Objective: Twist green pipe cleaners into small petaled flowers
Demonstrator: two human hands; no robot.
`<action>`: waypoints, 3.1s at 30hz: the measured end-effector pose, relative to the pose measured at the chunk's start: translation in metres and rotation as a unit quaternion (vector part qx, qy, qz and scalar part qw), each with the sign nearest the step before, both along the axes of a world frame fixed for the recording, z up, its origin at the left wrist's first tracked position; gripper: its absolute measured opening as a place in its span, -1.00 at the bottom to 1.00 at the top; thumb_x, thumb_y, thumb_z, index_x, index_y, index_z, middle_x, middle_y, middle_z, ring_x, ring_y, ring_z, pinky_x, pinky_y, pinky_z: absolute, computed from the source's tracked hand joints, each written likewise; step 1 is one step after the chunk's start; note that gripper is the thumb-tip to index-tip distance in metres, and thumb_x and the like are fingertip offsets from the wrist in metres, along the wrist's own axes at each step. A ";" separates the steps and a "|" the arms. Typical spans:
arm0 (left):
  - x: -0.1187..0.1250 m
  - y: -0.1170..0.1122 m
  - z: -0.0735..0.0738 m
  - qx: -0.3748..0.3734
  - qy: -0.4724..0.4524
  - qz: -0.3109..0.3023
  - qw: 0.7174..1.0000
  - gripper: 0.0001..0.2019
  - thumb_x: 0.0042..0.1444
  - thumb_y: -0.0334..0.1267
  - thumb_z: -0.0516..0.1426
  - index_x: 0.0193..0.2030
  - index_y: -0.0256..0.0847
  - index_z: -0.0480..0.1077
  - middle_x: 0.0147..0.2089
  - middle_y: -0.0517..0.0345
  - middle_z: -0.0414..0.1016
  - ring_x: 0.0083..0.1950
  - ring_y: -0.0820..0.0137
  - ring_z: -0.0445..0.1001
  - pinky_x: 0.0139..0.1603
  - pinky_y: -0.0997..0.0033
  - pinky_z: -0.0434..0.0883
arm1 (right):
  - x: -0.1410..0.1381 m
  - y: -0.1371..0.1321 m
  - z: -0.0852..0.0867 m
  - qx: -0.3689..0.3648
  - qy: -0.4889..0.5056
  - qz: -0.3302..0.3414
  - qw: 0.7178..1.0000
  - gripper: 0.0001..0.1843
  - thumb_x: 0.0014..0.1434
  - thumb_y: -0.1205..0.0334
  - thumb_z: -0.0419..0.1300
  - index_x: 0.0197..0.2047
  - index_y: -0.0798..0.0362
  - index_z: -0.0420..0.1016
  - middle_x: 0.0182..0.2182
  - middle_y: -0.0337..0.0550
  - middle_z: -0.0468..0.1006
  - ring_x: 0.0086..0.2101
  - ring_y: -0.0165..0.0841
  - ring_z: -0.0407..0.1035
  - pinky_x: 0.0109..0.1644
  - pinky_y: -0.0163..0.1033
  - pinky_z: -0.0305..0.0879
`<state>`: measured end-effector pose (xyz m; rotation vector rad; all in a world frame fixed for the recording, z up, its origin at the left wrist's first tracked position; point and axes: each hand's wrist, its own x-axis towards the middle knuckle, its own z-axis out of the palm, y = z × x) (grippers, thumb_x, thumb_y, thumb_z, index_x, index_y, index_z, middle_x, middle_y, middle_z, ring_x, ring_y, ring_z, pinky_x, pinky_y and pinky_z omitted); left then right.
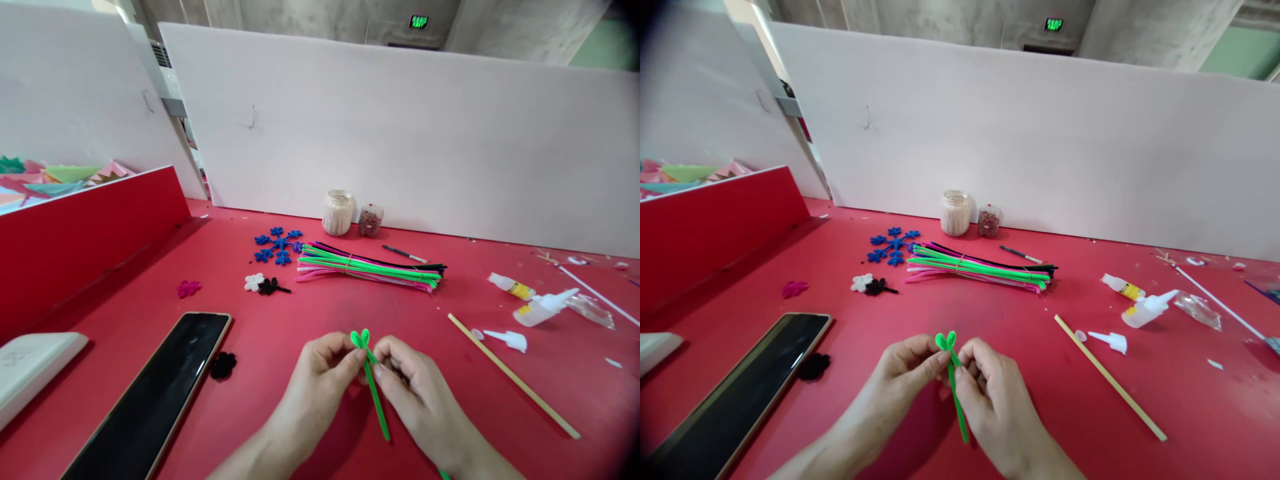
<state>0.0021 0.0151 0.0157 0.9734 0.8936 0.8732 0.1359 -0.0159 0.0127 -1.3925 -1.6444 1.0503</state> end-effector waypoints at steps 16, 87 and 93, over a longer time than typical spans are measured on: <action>-0.004 0.001 0.004 -0.001 -0.041 -0.053 0.998 -0.92 -0.09 -0.33 0.17 -0.49 -0.28 0.36 -0.55 0.21 0.34 -0.51 0.49 0.28 -0.44 0.49 0.22 | 0.001 -0.001 -0.005 0.000 0.028 -0.012 1.000 -0.79 0.18 0.15 -0.02 -0.46 0.03 0.14 -0.62 -0.35 0.23 -0.58 -0.47 0.16 -0.52 -0.39 0.11; 0.004 -0.007 -0.004 0.030 0.035 -0.014 0.999 -0.81 0.01 -0.27 0.10 -0.57 -0.29 0.33 -0.70 0.27 0.28 -0.65 0.55 0.27 -0.56 0.56 0.22 | -0.002 0.005 -0.003 -0.041 0.197 -0.094 0.975 -0.74 0.13 0.17 0.04 -0.55 0.06 0.17 -0.64 -0.40 0.07 -0.59 -0.50 -0.05 -0.54 -0.40 -0.03; 0.000 -0.005 -0.003 -0.006 -0.025 0.014 1.000 -0.82 0.03 -0.26 0.11 -0.53 -0.29 0.41 -0.64 0.24 0.36 -0.57 0.56 0.30 -0.45 0.56 0.23 | 0.005 0.003 -0.001 -0.043 0.126 -0.014 0.991 -0.70 0.18 0.12 -0.02 -0.52 0.08 0.25 -0.64 -0.36 0.18 -0.59 -0.50 0.03 -0.55 -0.39 0.00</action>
